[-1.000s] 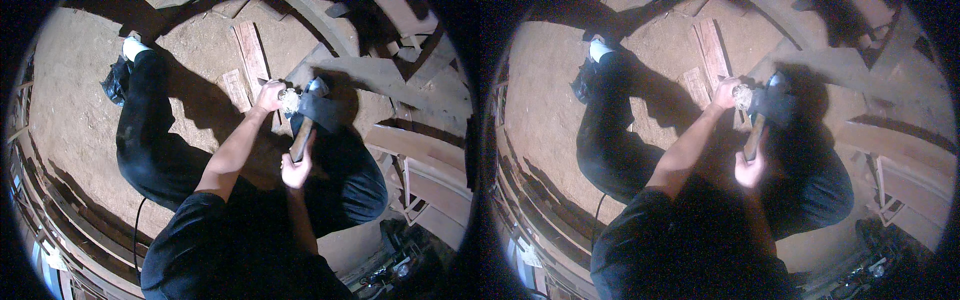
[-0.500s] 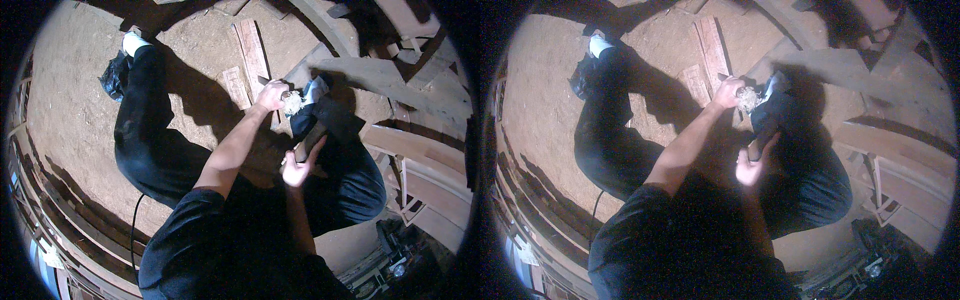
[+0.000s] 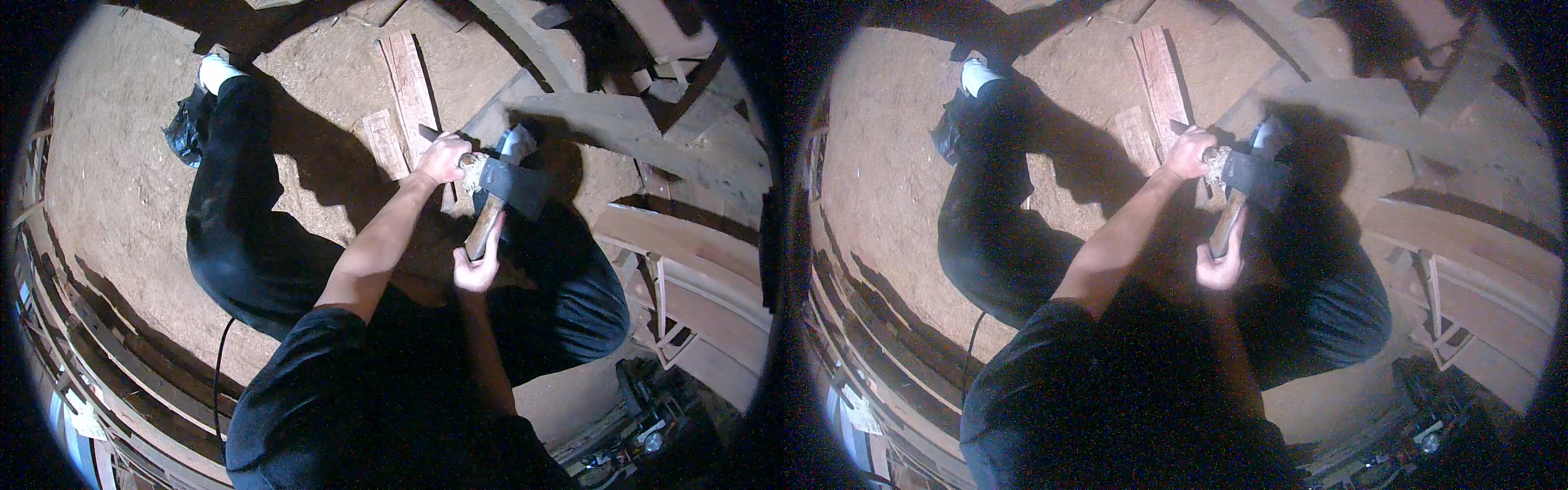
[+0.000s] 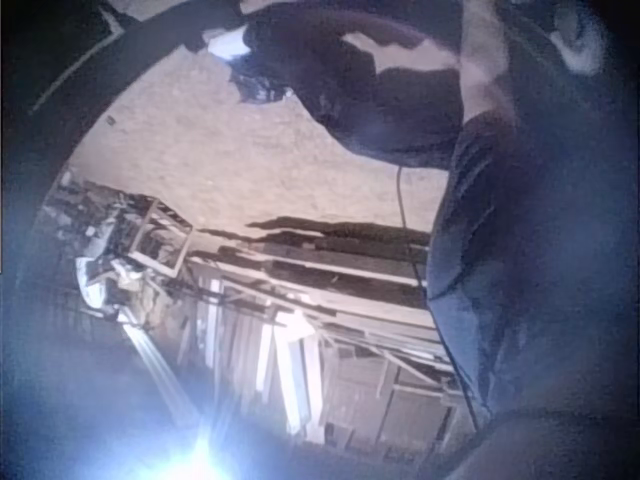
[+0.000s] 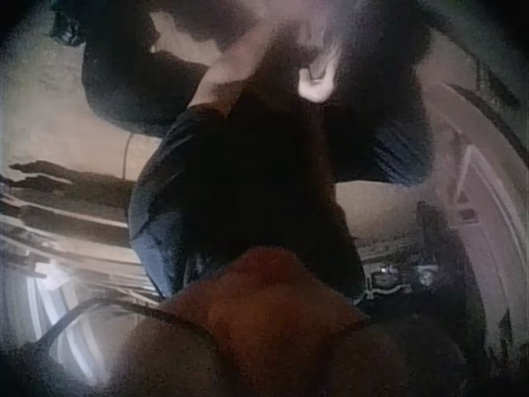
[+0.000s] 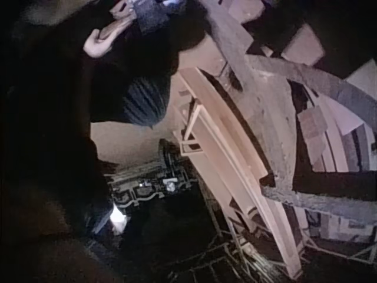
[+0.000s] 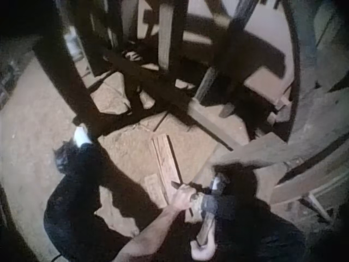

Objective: The person sits on the floor and uses a small axe to carve a piece of wood held between their legs. They repeatedly strike the wood to remove chips and shape it.

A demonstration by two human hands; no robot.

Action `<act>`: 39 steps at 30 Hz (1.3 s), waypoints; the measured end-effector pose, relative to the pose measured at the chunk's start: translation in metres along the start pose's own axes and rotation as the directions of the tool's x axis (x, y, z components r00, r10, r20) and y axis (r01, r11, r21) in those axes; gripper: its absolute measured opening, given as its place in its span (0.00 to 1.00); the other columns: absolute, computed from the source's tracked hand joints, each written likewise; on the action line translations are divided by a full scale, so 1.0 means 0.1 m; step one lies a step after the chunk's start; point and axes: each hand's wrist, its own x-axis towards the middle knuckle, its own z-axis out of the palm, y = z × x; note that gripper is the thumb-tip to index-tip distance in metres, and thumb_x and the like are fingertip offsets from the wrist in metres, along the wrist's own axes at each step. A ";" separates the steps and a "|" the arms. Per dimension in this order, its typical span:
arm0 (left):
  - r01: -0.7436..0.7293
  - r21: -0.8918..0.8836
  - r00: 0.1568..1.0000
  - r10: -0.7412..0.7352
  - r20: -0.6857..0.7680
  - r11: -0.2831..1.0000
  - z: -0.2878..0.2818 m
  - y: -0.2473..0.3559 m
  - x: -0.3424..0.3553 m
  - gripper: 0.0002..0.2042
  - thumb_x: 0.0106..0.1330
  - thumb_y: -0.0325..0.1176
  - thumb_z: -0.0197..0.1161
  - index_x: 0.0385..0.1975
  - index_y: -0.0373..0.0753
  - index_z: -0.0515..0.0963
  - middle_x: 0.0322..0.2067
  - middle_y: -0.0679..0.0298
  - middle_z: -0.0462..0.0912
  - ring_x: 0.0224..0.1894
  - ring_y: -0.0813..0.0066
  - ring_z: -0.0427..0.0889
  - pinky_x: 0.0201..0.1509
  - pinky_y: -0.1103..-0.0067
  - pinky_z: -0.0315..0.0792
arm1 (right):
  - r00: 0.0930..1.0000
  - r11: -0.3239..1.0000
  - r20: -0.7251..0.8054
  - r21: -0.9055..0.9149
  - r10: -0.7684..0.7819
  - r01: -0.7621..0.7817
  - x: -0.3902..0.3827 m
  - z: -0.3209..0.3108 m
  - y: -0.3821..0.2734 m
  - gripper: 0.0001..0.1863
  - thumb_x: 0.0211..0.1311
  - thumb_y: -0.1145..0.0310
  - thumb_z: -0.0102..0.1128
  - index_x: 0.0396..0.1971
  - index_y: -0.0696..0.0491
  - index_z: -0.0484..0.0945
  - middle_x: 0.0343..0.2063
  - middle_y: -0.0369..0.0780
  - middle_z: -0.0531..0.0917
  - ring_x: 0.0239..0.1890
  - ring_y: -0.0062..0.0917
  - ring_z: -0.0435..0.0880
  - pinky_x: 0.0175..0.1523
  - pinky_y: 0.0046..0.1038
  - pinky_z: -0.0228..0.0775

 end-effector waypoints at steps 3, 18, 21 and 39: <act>-0.021 0.006 1.000 0.021 0.022 1.000 -0.03 0.02 0.00 0.11 0.37 0.32 0.62 0.22 0.40 0.70 0.25 0.58 0.77 0.36 0.56 0.76 0.44 0.67 0.68 | 0.958 0.914 -0.007 0.301 0.287 -0.272 -0.08 -0.03 -0.10 0.47 0.40 0.90 0.51 0.67 0.53 0.55 0.55 0.48 0.67 0.35 0.19 0.77 0.28 0.18 0.69; -0.020 -0.008 0.998 0.020 -0.052 1.000 -0.05 -0.04 0.01 0.11 0.35 0.31 0.61 0.23 0.38 0.72 0.24 0.56 0.76 0.36 0.54 0.76 0.43 0.66 0.68 | 0.882 0.841 0.034 0.286 0.470 -0.459 -0.01 -0.05 -0.41 0.52 0.40 0.90 0.50 0.71 0.48 0.46 0.58 0.45 0.69 0.45 0.26 0.77 0.42 0.23 0.71; 0.002 -0.041 1.000 -0.002 0.003 0.999 -0.04 -0.02 0.00 0.11 0.35 0.32 0.62 0.21 0.38 0.71 0.24 0.57 0.76 0.35 0.55 0.76 0.42 0.67 0.68 | 0.988 0.989 0.038 0.014 0.148 -0.148 0.11 -0.01 -0.24 0.51 0.41 0.90 0.49 0.71 0.45 0.46 0.48 0.42 0.72 0.27 0.16 0.73 0.25 0.19 0.66; 0.006 -0.026 0.996 -0.008 -0.084 1.000 -0.05 -0.03 0.02 0.12 0.38 0.34 0.63 0.23 0.38 0.72 0.23 0.54 0.77 0.33 0.52 0.76 0.41 0.65 0.69 | 0.821 0.770 0.024 0.331 0.571 -0.545 0.08 -0.16 -0.55 0.51 0.40 0.89 0.50 0.70 0.48 0.46 0.42 0.41 0.75 0.26 0.23 0.78 0.28 0.22 0.72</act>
